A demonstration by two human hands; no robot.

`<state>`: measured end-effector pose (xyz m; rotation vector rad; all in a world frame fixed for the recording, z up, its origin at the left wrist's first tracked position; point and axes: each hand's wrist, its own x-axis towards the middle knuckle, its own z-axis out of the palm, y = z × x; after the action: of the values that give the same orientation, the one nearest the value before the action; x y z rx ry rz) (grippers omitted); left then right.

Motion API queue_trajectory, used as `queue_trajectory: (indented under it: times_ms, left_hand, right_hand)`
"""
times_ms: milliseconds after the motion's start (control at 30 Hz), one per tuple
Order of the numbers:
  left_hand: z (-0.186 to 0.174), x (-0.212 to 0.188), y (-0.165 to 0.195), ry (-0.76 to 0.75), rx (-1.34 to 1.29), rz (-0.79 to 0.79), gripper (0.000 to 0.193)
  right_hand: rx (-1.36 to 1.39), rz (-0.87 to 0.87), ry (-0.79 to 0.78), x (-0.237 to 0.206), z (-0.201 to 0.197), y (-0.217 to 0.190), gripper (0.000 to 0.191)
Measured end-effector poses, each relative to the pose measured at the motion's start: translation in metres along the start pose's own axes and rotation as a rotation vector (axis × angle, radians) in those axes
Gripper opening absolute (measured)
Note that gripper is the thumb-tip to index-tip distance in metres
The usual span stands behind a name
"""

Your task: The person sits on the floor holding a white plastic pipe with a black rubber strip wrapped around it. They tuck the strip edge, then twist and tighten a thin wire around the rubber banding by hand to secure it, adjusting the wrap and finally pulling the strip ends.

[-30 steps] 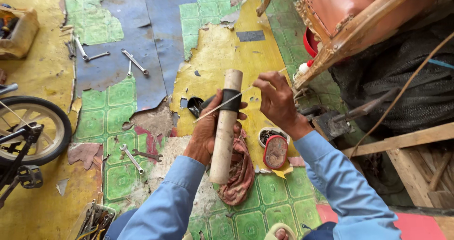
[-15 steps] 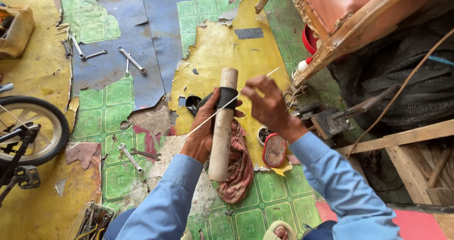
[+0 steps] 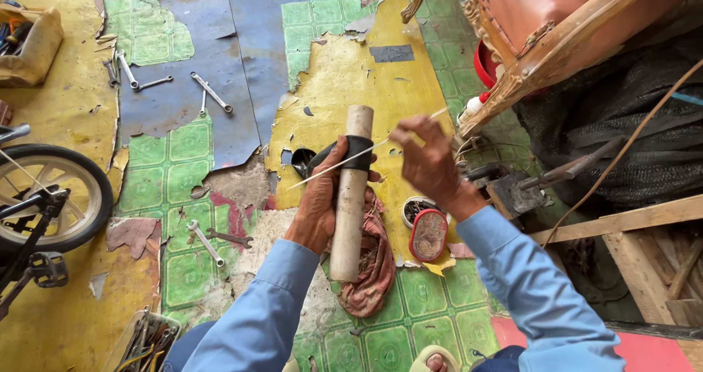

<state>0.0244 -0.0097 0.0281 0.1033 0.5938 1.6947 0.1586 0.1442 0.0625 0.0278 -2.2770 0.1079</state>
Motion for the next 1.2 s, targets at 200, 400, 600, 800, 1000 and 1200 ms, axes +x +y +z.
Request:
queue_trajectory:
  times_ms: [200,400,600,800,1000,1200]
  left_hand:
    - [0.0045,-0.0003,0.0008,0.024,0.041,0.012,0.051]
    - [0.0067,-0.0016,0.0013,0.053,0.064,0.029,0.050]
    - [0.0072,0.0000,-0.0010,0.107,0.052,0.074,0.046]
    - [0.0052,0.0006,-0.0016,0.014,0.030,0.029,0.050]
    - [0.0001,0.0035,-0.0020,0.036,0.061,0.032,0.053]
    - [-0.0013,0.0045,-0.0028,0.101,0.063,0.020,0.050]
  right_hand:
    - [0.020,0.006,0.004,0.0001,0.0008,0.0006,0.026]
    - [0.015,-0.038,-0.008,0.0012,0.0017,0.0004,0.026]
    - [-0.016,-0.027,0.007,0.0018,-0.0009,0.0003,0.027]
    - [0.005,-0.008,0.002,0.0021,-0.0013,0.0010,0.025]
    - [0.010,-0.046,-0.020,0.0018,-0.0021,-0.0012,0.026]
    - [-0.012,-0.007,0.014,0.0012,-0.0007,-0.0003,0.026]
